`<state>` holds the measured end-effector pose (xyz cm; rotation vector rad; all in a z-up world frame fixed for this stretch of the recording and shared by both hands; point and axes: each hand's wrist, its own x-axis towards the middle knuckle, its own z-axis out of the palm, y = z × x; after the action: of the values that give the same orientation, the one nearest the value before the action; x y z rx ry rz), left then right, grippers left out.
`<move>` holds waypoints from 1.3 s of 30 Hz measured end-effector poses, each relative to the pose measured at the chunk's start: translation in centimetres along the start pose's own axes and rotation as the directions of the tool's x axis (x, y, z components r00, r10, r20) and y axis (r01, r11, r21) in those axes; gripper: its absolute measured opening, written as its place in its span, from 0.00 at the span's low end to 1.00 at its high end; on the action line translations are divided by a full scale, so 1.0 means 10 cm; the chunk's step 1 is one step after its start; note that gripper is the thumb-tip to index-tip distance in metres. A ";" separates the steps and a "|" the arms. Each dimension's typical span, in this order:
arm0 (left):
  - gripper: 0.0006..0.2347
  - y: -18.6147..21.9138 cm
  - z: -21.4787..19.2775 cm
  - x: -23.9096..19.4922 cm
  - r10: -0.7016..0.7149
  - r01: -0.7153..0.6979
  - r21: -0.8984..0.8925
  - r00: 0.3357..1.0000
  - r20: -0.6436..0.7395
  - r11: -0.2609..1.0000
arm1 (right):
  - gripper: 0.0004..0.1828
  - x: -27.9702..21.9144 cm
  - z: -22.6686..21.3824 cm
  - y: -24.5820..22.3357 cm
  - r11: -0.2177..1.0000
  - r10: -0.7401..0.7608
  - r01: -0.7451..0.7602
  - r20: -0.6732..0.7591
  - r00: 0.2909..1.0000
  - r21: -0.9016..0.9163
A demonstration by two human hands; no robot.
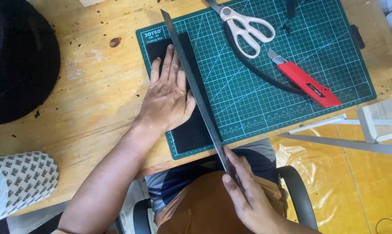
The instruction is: The person measures and cuts a piece of black fabric using a ruler and a utility knife on a green cutting mat. They align the ruler, make a cut, and then reposition the fabric to make another cut.
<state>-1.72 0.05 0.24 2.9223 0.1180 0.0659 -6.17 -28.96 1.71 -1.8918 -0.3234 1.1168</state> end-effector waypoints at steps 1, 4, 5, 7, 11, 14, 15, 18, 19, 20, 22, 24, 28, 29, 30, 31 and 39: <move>0.32 0.00 0.00 0.00 0.003 -0.003 0.000 1.000 0.002 1.000 | 0.38 0.00 0.00 -0.01 1.000 0.002 -0.002 -0.002 1.000 0.003; 0.33 0.00 0.00 0.00 0.015 -0.015 -0.008 1.000 0.005 1.000 | 0.39 0.00 -0.01 -0.04 0.974 -0.190 0.186 0.021 0.982 0.128; 0.32 -0.01 0.00 -0.01 0.023 -0.023 -0.009 1.000 -0.005 1.000 | 0.39 0.01 -0.01 -0.05 0.979 -0.165 0.161 0.023 0.986 0.127; 0.32 -0.01 0.01 0.00 0.031 -0.031 -0.008 0.999 -0.015 0.999 | 0.39 0.02 -0.01 -0.03 0.982 -0.143 0.139 0.025 0.989 0.125; 0.28 -0.02 0.03 -0.01 0.039 -0.040 -0.021 0.999 -0.036 0.999 | 0.39 0.06 0.03 0.01 0.976 -0.160 0.161 -0.014 0.987 0.148; 0.27 -0.02 0.02 -0.01 0.048 -0.052 -0.062 0.997 -0.065 0.997 | 0.39 0.07 0.05 0.01 0.964 -0.212 0.214 -0.030 0.977 0.157; 0.28 -0.01 0.02 -0.02 0.046 -0.050 -0.065 0.996 -0.071 0.997 | 0.39 0.07 0.05 0.02 0.968 -0.211 0.214 -0.034 0.977 0.128; 0.29 -0.01 0.03 -0.03 0.020 -0.025 -0.101 0.998 -0.055 0.995 | 0.40 0.07 0.05 0.05 0.980 -0.195 0.196 -0.027 0.980 0.042; 0.29 -0.01 0.03 -0.03 0.020 -0.026 -0.101 0.998 -0.054 0.995 | 0.40 0.07 0.04 0.04 0.980 -0.195 0.196 -0.028 0.980 0.043; 0.29 -0.01 0.03 -0.03 0.030 -0.037 -0.109 0.997 -0.066 0.993 | 0.40 0.06 0.04 0.02 0.984 -0.179 0.179 -0.035 0.983 0.001; 0.28 -0.02 0.04 -0.04 0.038 -0.047 -0.118 0.996 -0.076 0.992 | 0.40 0.05 0.03 -0.03 0.986 -0.161 0.159 -0.042 0.986 -0.039; 0.30 -0.02 0.03 -0.04 0.040 -0.054 -0.143 0.994 -0.104 0.988 | 0.42 0.04 0.02 -0.09 0.995 -0.007 0.006 -0.011 1.000 -0.097; 0.30 -0.07 0.11 -0.06 0.037 -0.047 -0.093 0.994 -0.099 0.995 | 0.42 0.05 0.04 0.04 0.991 -0.041 0.041 0.000 0.999 -0.127; 0.31 -0.06 0.11 -0.06 0.016 -0.024 -0.100 0.996 -0.083 0.995 | 0.41 0.06 0.05 0.06 0.989 -0.096 0.095 -0.002 0.995 -0.114; 0.33 -0.06 0.10 -0.06 -0.007 0.000 -0.108 0.998 -0.064 0.994 | 0.41 0.06 0.06 0.09 0.984 -0.149 0.147 -0.004 0.989 -0.101; 0.33 -0.04 0.09 -0.06 -0.007 0.000 -0.108 0.998 -0.062 0.994 | 0.41 0.06 0.07 0.08 0.984 -0.147 0.145 -0.004 0.989 -0.100; 0.35 0.02 -0.03 -0.02 0.003 -0.003 0.011 1.000 0.001 1.000 | 0.42 0.08 0.10 0.11 0.992 -0.064 0.071 0.062 0.996 -0.106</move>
<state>-1.92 -0.10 0.54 2.9340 0.1137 0.0639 -6.78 -28.52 0.16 -1.9301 -0.4861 1.1309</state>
